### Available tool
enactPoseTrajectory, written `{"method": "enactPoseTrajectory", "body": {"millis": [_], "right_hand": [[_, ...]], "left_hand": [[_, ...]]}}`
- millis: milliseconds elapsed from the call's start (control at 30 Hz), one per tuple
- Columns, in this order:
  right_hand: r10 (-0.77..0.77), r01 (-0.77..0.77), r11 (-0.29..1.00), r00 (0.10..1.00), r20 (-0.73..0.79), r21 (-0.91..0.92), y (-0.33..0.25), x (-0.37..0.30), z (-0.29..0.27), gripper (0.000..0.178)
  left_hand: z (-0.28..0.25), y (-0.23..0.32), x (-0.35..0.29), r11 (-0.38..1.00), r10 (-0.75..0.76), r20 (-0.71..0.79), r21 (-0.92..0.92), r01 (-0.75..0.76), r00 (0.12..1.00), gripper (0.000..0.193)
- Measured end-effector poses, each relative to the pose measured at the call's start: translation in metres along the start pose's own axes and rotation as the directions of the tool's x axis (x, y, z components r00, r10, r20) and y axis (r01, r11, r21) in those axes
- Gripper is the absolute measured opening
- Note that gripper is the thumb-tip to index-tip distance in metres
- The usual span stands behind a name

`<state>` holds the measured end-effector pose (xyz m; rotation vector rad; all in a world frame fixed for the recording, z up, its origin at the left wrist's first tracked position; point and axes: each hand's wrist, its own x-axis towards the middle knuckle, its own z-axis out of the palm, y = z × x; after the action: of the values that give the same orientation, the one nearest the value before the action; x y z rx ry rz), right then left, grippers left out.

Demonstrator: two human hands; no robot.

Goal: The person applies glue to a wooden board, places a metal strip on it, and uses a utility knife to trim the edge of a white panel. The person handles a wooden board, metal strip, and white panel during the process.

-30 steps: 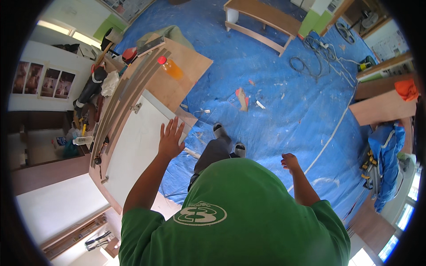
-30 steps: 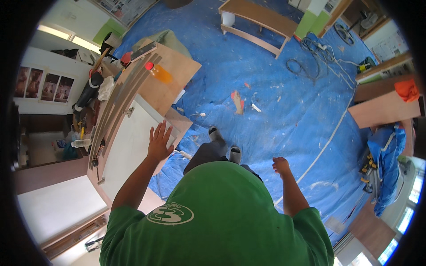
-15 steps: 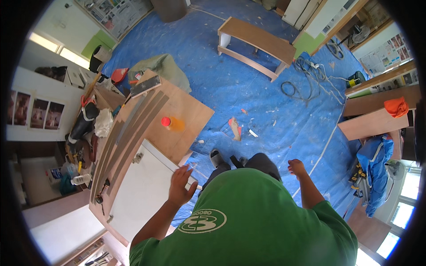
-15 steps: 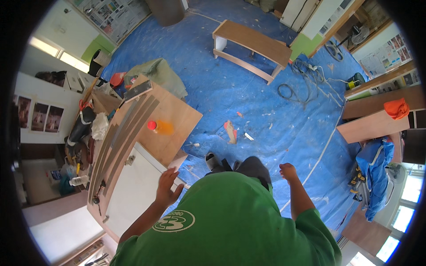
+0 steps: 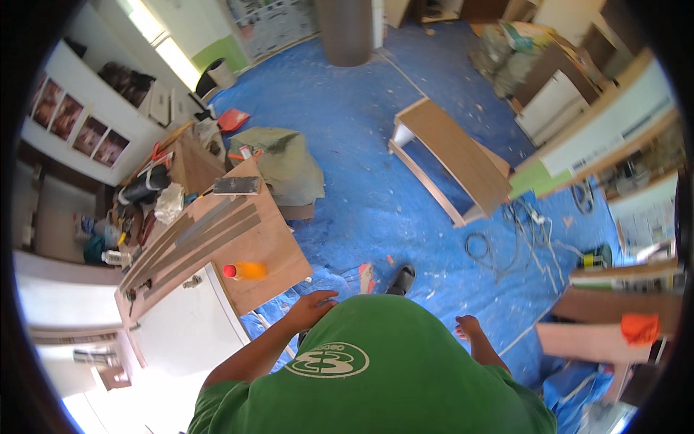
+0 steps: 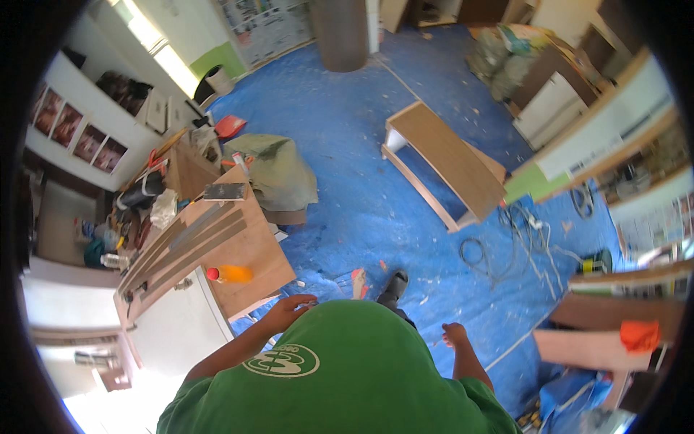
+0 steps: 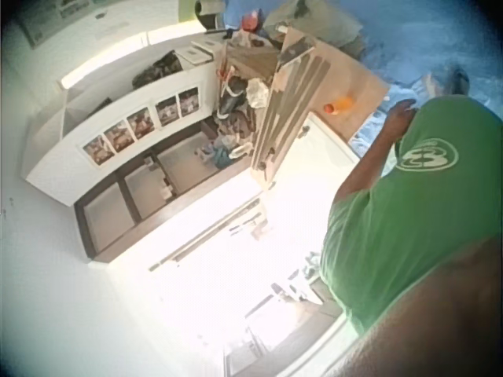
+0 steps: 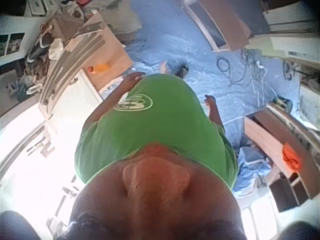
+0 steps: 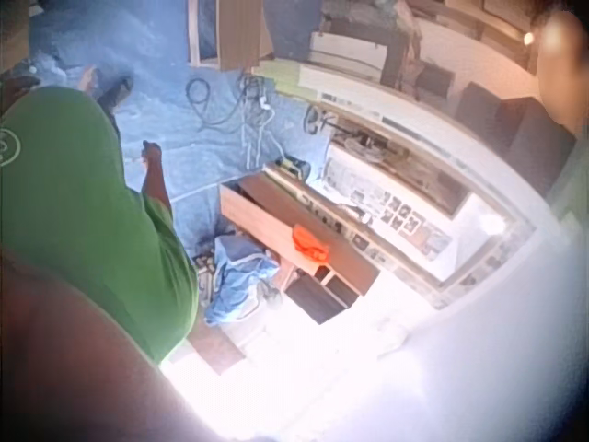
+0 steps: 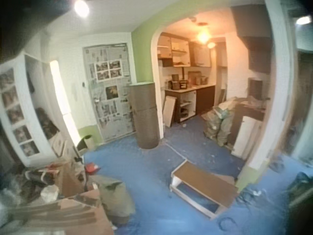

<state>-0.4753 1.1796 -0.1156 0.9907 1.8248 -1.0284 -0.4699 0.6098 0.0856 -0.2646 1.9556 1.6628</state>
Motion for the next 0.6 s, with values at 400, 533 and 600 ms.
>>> {"method": "enactPoseTrajectory", "body": {"millis": [400, 533, 600], "right_hand": [[-0.326, 0.326, 0.940, 0.945, -0.019, 0.105, -0.308, 0.094, -0.089, 0.019], [-0.432, 0.443, 0.894, 0.890, 0.143, -0.059, -0.410, 0.102, -0.048, 0.025], [-0.542, 0.574, 0.807, 0.813, 0.211, -0.140, -0.457, 0.106, -0.043, 0.026]], "left_hand": [[0.002, 0.151, 0.133, 0.997, -0.017, -0.311, 0.065, 0.039, 0.950, 0.040], [-0.026, 0.162, 0.212, 0.988, 0.054, -0.349, -0.119, -0.102, 0.936, 0.041], [-0.040, 0.162, 0.262, 0.925, 0.169, -0.397, -0.251, -0.284, 0.902, 0.043]]}}
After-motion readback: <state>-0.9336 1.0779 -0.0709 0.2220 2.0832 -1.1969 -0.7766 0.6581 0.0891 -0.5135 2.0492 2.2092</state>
